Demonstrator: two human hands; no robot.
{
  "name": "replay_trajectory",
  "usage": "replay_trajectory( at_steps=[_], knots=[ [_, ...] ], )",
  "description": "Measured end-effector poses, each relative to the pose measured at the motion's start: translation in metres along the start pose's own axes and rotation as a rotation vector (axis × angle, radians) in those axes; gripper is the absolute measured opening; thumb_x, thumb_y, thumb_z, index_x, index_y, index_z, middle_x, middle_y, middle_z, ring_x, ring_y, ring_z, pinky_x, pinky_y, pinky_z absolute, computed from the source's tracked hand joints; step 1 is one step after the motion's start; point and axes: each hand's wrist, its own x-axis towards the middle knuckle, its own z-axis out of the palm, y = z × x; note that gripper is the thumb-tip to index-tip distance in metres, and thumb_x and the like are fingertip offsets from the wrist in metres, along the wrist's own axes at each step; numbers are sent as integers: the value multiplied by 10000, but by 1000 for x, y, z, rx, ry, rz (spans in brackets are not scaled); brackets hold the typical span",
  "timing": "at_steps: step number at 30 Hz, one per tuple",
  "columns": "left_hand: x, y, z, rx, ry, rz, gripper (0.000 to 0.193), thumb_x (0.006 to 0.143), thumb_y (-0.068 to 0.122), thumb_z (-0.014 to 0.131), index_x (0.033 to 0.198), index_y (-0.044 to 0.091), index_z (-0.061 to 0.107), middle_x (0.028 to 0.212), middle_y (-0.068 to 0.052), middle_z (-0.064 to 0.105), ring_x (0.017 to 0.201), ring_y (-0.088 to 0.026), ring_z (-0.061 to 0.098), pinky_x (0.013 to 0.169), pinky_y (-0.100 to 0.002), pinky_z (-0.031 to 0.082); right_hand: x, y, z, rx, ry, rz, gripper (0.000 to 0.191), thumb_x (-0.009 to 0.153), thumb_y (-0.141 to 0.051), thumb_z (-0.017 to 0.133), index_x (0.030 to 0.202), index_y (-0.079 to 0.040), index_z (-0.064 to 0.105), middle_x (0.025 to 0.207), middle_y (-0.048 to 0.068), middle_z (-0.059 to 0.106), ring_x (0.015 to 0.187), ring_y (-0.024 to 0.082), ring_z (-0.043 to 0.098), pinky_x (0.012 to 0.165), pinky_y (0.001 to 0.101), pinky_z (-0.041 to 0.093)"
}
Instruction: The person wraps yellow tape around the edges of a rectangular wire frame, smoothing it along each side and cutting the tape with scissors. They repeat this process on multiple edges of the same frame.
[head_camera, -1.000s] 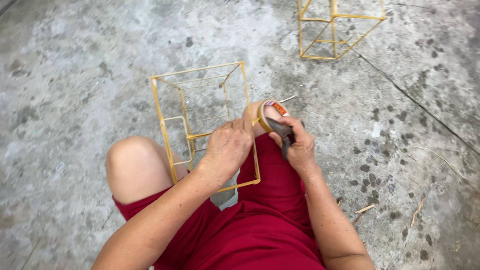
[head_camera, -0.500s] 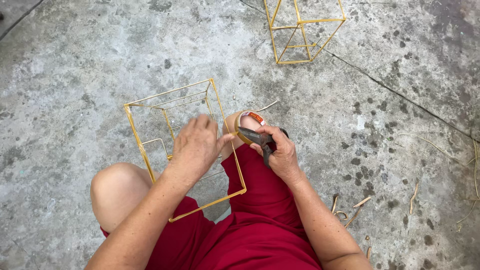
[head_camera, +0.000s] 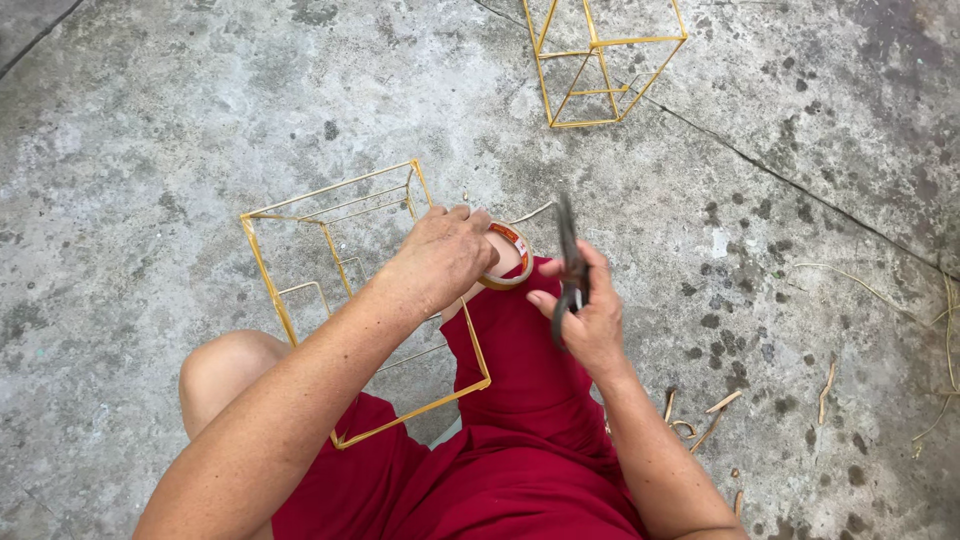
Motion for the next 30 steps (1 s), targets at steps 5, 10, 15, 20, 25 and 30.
replay_trajectory(
  at_steps=[5,10,15,20,25,30],
  knots=[
    [7,-11,3,22,-158,-36,138,934,165,636,894,191,765,878,-49,734,899,-202,715,849,-413,494,-20,-8,-37,201,-288,175,731,812,-418,812,1433,-139,545,852,22,740,762,105,704,718,279,567],
    [12,-19,6,-93,-147,-73,102,875,114,668,872,167,755,871,-72,746,890,-235,725,844,-444,490,-46,-16,-40,120,-587,333,839,756,-559,766,1460,-139,588,684,-17,681,658,97,637,630,283,499],
    [18,-20,1,-271,-275,-152,186,879,32,642,906,183,746,847,-42,762,896,-215,724,852,-449,495,-59,-24,-32,119,-669,438,923,726,-497,827,1480,-109,463,775,4,665,680,95,604,637,269,499],
    [18,-23,-6,-364,-177,-147,215,849,20,649,922,194,753,837,-11,764,888,-200,725,877,-447,486,-59,-26,-30,369,-731,483,932,770,-468,829,1514,-85,419,936,31,678,821,101,615,718,259,508],
    [17,-26,-5,-400,-181,-150,201,805,37,693,928,181,760,844,-32,773,902,-219,731,851,-430,516,-56,-22,-21,420,-714,507,897,783,-490,819,1484,-68,452,937,41,683,877,99,638,785,256,528],
    [14,-30,-2,-427,-91,-120,209,775,21,701,905,168,772,862,-53,762,882,-260,724,764,-427,546,-51,-23,-19,509,-736,532,866,798,-555,780,1460,-64,514,897,41,672,821,89,608,726,234,480]
  ],
)
